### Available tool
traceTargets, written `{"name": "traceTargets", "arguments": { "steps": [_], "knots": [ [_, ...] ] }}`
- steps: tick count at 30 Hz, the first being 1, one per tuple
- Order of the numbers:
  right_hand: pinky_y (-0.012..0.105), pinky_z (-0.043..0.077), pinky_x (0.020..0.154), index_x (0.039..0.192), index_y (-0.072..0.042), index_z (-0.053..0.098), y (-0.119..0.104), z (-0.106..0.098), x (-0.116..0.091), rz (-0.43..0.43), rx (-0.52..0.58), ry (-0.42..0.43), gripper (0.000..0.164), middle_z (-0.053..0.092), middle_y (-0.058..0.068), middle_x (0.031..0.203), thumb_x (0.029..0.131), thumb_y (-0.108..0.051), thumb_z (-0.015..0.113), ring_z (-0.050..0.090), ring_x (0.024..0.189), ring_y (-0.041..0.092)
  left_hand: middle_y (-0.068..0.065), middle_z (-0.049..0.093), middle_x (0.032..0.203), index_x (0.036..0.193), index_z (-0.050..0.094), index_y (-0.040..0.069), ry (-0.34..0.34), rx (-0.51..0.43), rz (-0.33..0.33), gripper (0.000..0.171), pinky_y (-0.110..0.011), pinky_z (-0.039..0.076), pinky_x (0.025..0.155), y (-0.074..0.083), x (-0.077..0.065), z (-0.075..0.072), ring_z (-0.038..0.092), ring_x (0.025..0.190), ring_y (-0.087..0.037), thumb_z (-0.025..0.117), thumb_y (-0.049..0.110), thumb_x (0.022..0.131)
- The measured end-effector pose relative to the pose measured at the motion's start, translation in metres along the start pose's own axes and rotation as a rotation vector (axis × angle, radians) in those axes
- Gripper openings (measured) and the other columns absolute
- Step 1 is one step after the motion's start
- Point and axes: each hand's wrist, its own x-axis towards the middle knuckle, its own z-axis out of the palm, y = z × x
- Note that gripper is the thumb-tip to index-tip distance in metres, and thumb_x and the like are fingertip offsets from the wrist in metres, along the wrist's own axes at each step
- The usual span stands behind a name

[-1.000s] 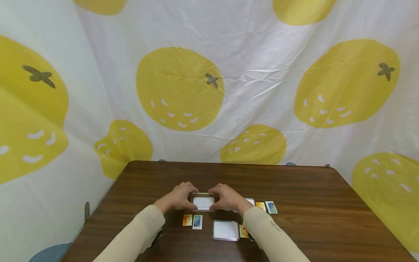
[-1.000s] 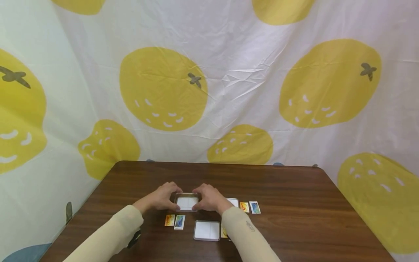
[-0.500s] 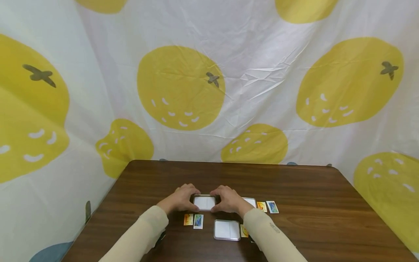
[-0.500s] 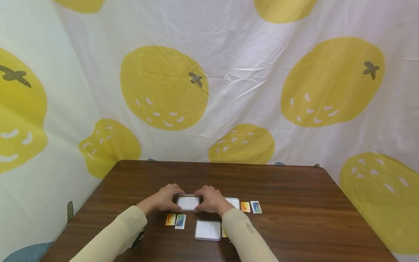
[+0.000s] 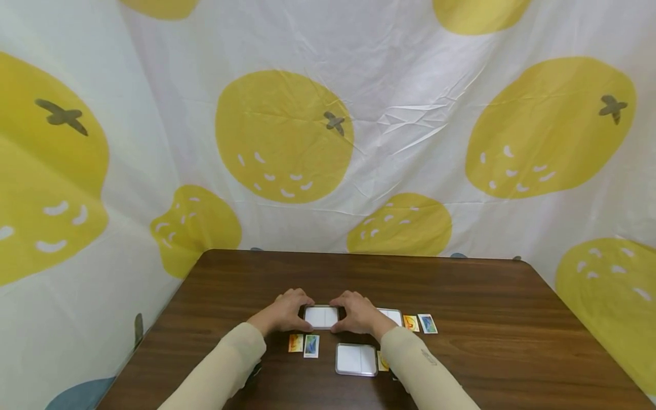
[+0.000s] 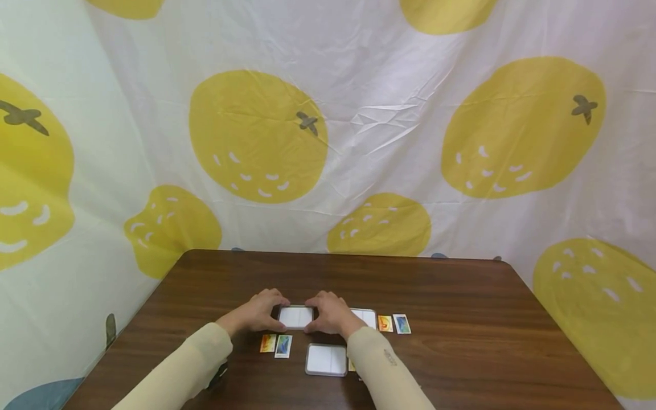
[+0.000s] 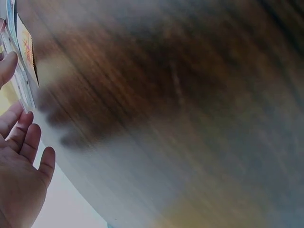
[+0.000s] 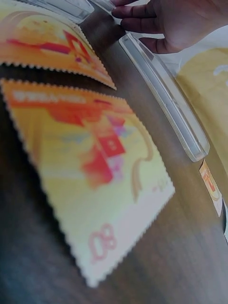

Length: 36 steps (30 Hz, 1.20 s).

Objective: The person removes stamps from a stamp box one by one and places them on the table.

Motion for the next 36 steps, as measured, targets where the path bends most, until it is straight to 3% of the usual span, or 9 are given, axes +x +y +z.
{"name": "traceTargets", "arguments": {
  "steps": [20,36],
  "knots": [
    [0.056,0.035,0.103,0.131,-0.010,0.064,-0.0034,-0.0031,0.0018,0.032,-0.020,-0.043,0.061,0.056,0.012,0.130,0.080,-0.037,0.083,0.049,0.123,0.034,-0.009,0.056,0.119,0.126,0.066,0.006,-0.054,-0.024,-0.070,0.054,-0.052,0.037,0.097,0.0036,0.0012,-0.0013,0.049,0.113,-0.030,0.083,0.029,0.080],
    [0.055,0.035,0.103,0.130,-0.011,0.064,-0.0052,-0.0040,0.0040,0.051,-0.037,-0.067,0.060,0.055,0.012,0.130,0.079,-0.036,0.083,0.048,0.123,0.033,-0.009,0.054,0.122,0.127,0.065,0.007,-0.105,-0.001,-0.087,0.053,-0.053,0.036,0.099,0.0077,0.0036,-0.0054,0.048,0.116,-0.030,0.082,0.029,0.082]
  ]
}}
